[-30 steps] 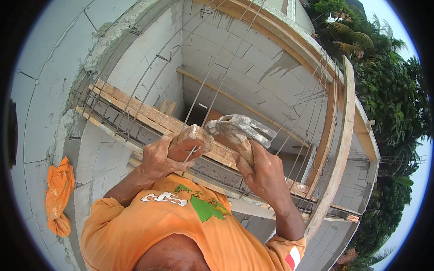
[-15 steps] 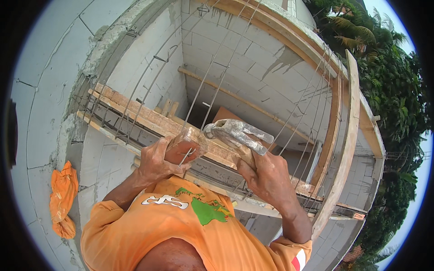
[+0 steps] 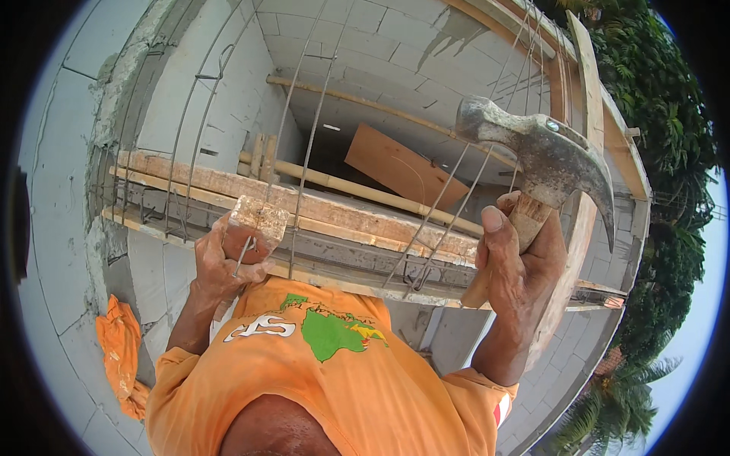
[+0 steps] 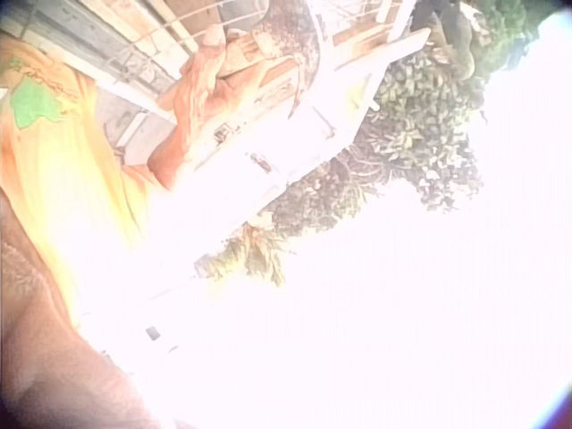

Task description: The person positions a wooden plank onto the concrete formwork frame and hammers nails into it using a hammer to secure it.

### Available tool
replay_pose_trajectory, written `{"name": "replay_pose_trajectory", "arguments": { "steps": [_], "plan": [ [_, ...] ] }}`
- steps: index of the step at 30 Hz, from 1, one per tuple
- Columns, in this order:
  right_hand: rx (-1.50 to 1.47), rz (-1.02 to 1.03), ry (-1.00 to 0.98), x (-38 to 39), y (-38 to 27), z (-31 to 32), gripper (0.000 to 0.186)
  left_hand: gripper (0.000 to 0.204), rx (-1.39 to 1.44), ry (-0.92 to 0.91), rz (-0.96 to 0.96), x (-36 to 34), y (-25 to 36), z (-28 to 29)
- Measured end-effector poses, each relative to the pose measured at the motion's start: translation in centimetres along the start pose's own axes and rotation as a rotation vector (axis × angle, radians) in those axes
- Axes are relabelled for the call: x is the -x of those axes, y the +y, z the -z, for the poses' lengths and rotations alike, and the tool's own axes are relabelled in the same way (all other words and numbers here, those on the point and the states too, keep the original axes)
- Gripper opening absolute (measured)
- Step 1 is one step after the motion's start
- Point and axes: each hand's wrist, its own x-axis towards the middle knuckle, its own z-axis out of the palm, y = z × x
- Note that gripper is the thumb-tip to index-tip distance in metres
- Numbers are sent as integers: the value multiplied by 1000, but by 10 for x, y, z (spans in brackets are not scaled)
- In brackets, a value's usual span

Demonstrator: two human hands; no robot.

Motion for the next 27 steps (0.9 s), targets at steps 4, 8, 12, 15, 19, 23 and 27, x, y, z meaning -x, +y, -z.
{"name": "replay_pose_trajectory", "arguments": {
  "steps": [4, 8, 12, 15, 19, 23, 27],
  "plan": [
    [10, -96, 27, -2, 26, -2, 32, 97, 103, 8, 68, 4, -4, -5],
    [16, -173, 37, -7, 40, -4, 32, 98, 87, -22, 80, 1, -4, -4],
    [51, -171, 29, -13, 41, -8, 31, 97, 157, -20, 198, 2, -2, -5],
    [42, -172, -6, -17, 37, -15, 31, 95, 73, -6, 133, 7, -7, -4],
    [50, -164, -139, -11, 28, -28, 31, 90, -24, 22, -6, -2, -8, -7],
    [167, -22, -456, -7, 30, -36, 32, 87, 5, 0, -39, -7, -4, -3],
    [244, 89, -642, -8, 19, -57, 29, 85, 1, 18, -69, -9, -4, -2]
  ]
}}
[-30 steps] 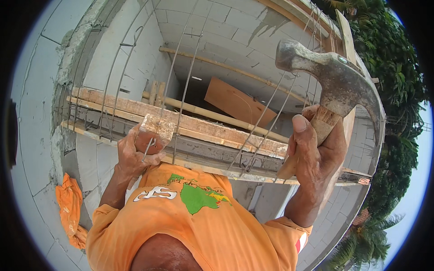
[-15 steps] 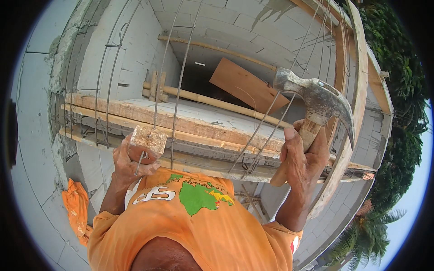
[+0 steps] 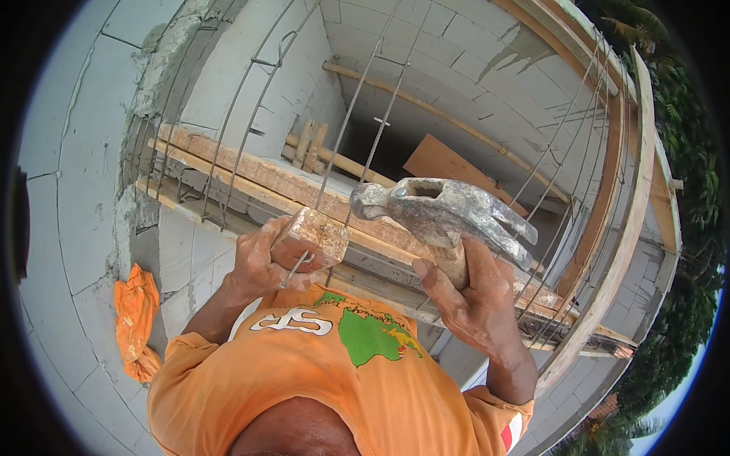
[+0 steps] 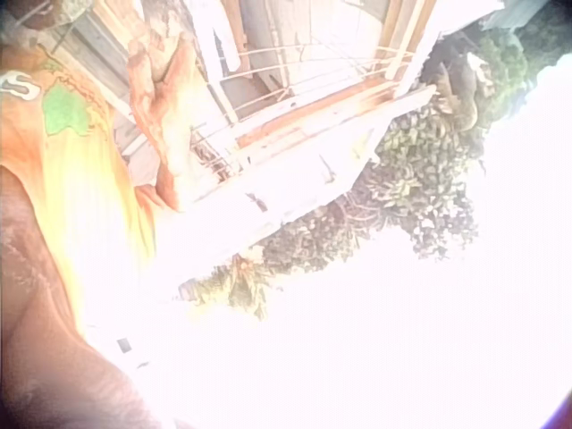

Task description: The person positions a wooden plank onto the concrete formwork frame and hammers nails into it using a hammer to secure it.

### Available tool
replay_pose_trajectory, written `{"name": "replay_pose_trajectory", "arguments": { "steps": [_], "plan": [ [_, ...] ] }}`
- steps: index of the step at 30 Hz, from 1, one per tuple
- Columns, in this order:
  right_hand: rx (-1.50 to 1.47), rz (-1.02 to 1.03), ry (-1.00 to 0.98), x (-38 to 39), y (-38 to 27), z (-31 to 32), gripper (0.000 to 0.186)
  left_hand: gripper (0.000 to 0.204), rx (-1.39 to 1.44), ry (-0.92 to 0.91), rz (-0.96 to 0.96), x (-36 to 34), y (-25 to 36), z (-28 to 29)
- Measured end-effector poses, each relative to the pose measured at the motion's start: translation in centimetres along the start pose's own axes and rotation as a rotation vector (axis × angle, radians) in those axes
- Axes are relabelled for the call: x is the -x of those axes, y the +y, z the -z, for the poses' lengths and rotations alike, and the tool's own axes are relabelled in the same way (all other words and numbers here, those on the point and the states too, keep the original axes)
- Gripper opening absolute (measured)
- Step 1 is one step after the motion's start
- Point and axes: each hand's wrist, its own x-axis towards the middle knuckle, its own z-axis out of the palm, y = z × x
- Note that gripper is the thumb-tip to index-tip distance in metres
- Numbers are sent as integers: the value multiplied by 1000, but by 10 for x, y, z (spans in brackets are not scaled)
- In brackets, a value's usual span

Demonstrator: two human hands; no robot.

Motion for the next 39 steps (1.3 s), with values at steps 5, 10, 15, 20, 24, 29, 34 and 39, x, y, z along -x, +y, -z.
{"name": "replay_pose_trajectory", "arguments": {
  "steps": [5, 10, 15, 20, 24, 29, 34, 39],
  "plan": [
    [-280, 13, 338, -3, -24, 5, 29, 84, -20, 43, -49, -3, 1, 7],
    [-263, 121, 275, -5, -9, 0, 29, 83, -62, 25, -47, -7, 4, 10],
    [122, 130, -116, -17, -4, -9, 26, 96, -82, -42, -29, 4, 1, 7],
    [-228, -76, 251, -10, -23, 13, 31, 89, -75, -17, -57, 4, -2, 2],
    [112, 62, -246, -2, 16, -14, 34, 85, -16, -110, -22, 3, -9, -8],
    [-31, -123, -61, 16, 26, 2, 39, 80, 163, -175, 86, 13, -2, 3],
    [-397, -323, 489, 67, 56, 49, 38, 78, 109, -163, 196, -2, 3, 7],
    [-468, -495, 994, 138, 146, 112, 25, 98, 100, -127, 299, -3, 2, 36]
  ]
}}
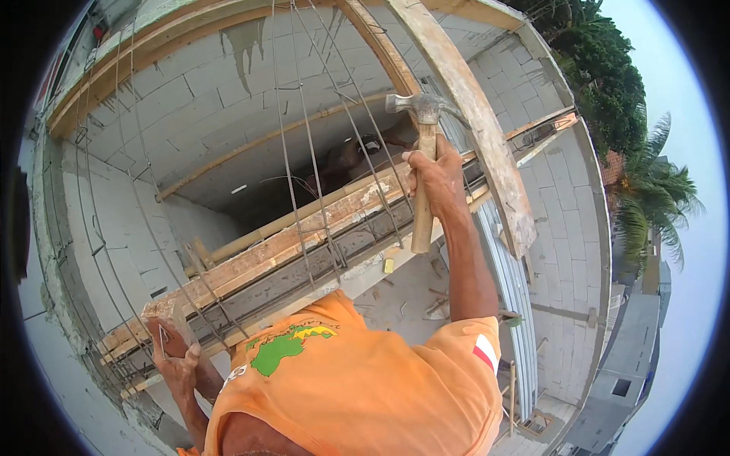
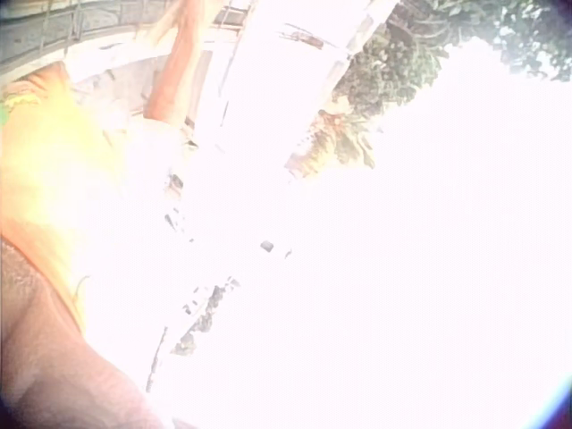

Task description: The person positions a wooden plank onto the concrete formwork frame and hammers nails into it using a hammer to secure it.

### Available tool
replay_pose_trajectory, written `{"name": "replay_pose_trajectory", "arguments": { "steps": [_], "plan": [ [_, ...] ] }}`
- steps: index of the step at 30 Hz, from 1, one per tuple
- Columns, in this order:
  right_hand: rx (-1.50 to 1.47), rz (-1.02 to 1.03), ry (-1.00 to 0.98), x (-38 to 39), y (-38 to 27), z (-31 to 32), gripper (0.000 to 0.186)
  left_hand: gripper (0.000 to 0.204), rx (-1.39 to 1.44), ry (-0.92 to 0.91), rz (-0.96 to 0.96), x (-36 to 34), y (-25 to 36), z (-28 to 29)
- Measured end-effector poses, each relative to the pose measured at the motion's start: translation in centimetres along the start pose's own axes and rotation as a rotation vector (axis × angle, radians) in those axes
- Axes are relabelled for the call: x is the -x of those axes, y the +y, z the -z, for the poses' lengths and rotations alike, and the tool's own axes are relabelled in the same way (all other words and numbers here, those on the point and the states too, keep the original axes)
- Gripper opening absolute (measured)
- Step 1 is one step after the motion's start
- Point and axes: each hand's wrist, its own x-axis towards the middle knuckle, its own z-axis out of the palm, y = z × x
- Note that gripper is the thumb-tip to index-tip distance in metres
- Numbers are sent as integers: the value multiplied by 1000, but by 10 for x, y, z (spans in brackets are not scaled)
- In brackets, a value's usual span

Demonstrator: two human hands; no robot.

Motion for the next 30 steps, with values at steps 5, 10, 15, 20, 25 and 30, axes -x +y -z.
{"name": "replay_pose_trajectory", "arguments": {
  "steps": [5, 10, 15, 20, 25, 30],
  "plan": [
    [-96, -165, 398, -88, 77, 145, 14, 107, -4, -15, 111, -17, 28, 30],
    [-111, -322, 449, -150, 154, 266, 13, 118, -30, -12, 190, -35, 52, 76],
    [-365, -392, 394, -171, 169, 279, 11, 118, -48, -32, 162, -63, 92, 123],
    [383, -341, 502, -179, 161, 269, 23, 118, -183, 199, 44, -79, 117, 153],
    [1649, 54, 247, -205, 230, 324, 34, 121, -298, 204, -40, -98, 155, 202],
    [1471, -80, 302, -160, 175, 277, 37, 115, -230, 290, -93, -131, 207, 236]
  ]
}}
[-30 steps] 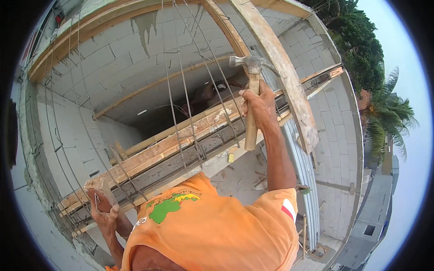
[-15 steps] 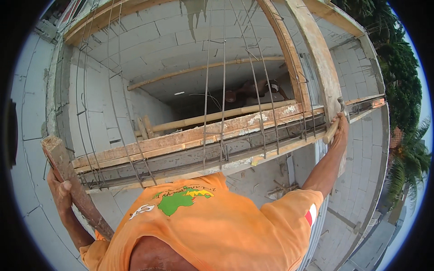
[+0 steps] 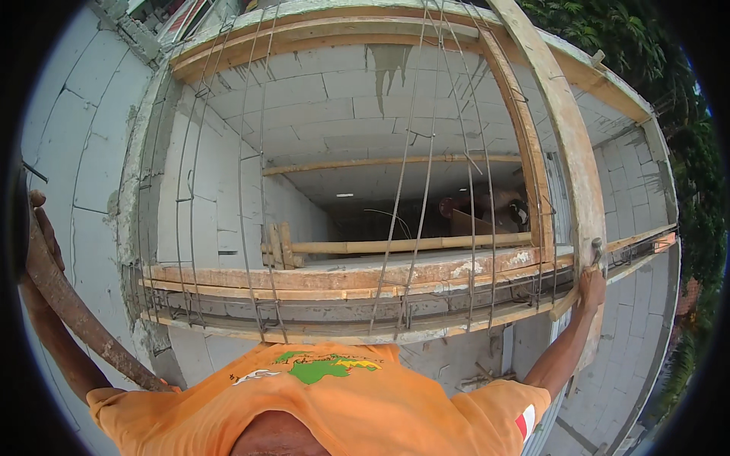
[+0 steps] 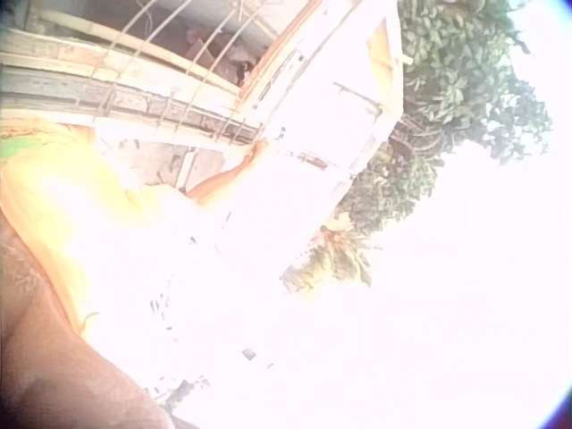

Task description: The person positions a wooden plank onto the concrete formwork frame and hammers nails into it using a hammer to secure it.

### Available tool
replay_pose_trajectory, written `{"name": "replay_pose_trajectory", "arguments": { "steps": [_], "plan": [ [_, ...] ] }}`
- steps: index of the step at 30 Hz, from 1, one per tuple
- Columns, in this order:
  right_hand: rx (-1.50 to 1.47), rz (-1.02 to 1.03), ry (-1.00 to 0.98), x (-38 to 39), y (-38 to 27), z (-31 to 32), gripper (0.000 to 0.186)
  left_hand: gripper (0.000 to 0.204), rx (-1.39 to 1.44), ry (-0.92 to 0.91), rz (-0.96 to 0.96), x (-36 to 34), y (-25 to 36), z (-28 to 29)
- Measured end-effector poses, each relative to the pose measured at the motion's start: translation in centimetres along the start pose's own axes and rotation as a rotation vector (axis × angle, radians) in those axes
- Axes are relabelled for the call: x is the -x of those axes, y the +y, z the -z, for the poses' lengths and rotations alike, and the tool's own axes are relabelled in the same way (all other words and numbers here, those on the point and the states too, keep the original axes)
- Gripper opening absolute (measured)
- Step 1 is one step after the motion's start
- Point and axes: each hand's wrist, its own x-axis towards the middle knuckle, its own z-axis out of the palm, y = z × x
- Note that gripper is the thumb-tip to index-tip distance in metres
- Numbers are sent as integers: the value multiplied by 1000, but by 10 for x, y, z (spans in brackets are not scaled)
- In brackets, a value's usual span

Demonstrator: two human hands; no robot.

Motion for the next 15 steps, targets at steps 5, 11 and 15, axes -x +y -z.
{"name": "replay_pose_trajectory", "arguments": {
  "steps": [5, 11, 15],
  "plan": [
    [-72, -172, 100, 11, -39, 48, 53, 112, -47, 24, -149, -24, 33, 7],
    [-248, 92, 451, 20, -79, 117, 69, 108, -23, -21, -341, -61, 53, -9],
    [-821, 291, 324, 123, -206, 222, 61, 106, -16, -74, -467, -80, 78, -37]
  ]
}}
